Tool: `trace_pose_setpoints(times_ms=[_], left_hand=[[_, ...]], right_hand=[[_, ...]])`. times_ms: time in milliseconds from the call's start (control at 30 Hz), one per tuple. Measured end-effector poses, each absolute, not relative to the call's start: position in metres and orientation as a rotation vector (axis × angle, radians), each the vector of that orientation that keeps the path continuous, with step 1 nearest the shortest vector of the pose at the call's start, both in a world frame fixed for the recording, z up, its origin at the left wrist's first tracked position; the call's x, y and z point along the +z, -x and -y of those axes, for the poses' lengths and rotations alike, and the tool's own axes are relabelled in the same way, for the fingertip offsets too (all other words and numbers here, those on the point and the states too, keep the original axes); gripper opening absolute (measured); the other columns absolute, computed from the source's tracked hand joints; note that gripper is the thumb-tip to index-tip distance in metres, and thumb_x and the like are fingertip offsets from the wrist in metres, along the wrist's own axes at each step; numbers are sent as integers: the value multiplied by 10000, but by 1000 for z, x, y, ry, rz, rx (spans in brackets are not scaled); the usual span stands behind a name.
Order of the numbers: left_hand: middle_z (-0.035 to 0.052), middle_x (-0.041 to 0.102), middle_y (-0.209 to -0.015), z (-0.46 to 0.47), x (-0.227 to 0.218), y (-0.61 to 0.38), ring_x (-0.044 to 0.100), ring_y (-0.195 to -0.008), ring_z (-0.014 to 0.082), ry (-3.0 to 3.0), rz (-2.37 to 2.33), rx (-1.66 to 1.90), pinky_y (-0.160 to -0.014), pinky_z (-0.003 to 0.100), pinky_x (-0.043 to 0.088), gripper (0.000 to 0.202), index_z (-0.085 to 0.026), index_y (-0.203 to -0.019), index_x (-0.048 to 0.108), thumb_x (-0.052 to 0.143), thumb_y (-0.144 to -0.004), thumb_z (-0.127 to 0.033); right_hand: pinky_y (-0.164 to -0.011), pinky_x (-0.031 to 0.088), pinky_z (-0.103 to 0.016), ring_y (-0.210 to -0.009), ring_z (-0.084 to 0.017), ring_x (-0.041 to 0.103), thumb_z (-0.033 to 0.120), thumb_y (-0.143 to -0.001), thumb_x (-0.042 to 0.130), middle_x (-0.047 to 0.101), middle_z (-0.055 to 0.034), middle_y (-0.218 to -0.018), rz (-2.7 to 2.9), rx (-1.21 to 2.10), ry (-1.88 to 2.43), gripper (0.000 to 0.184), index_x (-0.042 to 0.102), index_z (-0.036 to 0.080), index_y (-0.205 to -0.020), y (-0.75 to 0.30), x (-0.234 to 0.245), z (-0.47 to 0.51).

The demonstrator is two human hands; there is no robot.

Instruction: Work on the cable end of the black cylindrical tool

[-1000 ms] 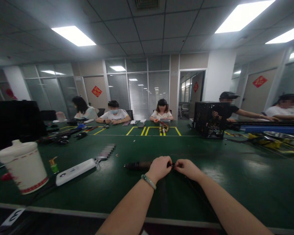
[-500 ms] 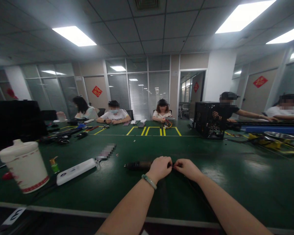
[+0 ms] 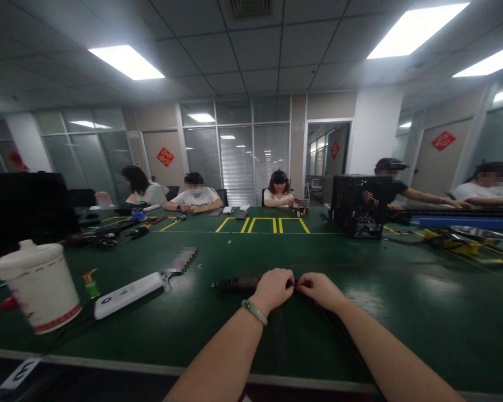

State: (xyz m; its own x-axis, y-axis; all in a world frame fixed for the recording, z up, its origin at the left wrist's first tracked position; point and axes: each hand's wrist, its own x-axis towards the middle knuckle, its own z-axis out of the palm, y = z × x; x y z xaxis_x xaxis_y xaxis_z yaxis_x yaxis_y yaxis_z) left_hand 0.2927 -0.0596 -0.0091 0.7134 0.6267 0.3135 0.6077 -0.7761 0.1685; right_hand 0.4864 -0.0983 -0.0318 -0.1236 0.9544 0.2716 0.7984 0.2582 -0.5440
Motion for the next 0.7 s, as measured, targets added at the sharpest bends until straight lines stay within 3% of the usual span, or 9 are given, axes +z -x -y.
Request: trace_pose_setpoints(times_ms=[167, 700], left_hand=[[19, 631, -996, 60, -8, -292, 580, -952, 199, -2832, -1071, 547, -814, 319, 459, 159, -241, -1018, 581, 586, -867, -290], [4, 654, -954, 54, -14, -291, 581, -927, 181, -2844, -941, 628, -838, 303, 444, 106, -241, -935, 635, 549, -880, -270]], right_hand=[[-675, 438, -257, -763, -183, 626, 279, -808, 620, 708, -16, -839, 1959, 349, 1603, 125, 729, 226, -842, -486, -32, 98], [-680, 437, -259, -766, -180, 625, 304, -817, 624, 711, -1, -841, 1917, 379, 1610, 127, 731, 244, -849, -487, -33, 97]])
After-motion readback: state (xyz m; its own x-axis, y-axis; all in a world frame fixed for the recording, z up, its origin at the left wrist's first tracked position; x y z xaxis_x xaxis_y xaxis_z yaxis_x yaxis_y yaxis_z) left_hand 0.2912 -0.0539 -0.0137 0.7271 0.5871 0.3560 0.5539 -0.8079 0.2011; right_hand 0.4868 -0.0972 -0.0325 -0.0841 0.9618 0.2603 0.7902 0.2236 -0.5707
